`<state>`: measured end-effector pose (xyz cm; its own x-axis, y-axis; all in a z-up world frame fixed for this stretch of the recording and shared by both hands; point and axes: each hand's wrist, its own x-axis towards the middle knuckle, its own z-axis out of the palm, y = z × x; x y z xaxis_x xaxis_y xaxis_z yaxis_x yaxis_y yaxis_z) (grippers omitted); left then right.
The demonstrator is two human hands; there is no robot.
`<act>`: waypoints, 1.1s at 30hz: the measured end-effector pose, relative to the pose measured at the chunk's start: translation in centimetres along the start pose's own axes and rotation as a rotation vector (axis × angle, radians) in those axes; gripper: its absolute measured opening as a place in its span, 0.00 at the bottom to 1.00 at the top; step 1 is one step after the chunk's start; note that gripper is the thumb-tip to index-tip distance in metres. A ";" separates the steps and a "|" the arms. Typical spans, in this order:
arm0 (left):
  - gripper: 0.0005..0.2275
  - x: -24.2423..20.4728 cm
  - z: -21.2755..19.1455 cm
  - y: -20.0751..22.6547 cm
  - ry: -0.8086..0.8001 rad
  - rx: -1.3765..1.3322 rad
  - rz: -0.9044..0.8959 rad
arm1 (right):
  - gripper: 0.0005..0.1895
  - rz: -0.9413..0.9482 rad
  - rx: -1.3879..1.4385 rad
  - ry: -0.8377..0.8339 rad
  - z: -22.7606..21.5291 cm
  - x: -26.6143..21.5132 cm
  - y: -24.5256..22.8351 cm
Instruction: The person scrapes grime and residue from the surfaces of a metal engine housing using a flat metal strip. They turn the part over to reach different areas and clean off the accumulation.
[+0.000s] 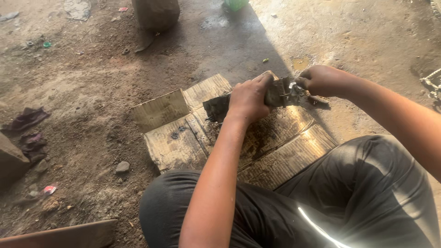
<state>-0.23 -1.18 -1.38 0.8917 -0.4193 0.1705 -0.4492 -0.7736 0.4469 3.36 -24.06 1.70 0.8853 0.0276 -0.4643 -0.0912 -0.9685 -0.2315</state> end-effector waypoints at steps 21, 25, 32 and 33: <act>0.31 0.3 -0.6 -0.2 -0.053 -0.039 -0.059 | 0.05 -0.816 0.363 0.732 7.7 3.9 4.1; 0.35 0.1 -1.7 0.1 -0.007 -0.050 -0.085 | 0.09 -0.797 0.190 0.910 8.9 4.0 3.5; 0.26 0.5 -1.4 0.4 -0.158 -0.077 -0.199 | 0.09 -0.741 0.348 0.833 10.7 6.1 4.1; 0.26 0.4 -1.4 0.4 -0.142 -0.086 -0.212 | 0.11 -0.752 0.250 0.893 10.5 6.2 4.1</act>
<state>-0.04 -0.99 0.14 0.9459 -0.3193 -0.0574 -0.2411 -0.8105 0.5339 3.67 -25.21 -11.13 0.7498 0.2896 0.5949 0.5873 -0.7055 -0.3967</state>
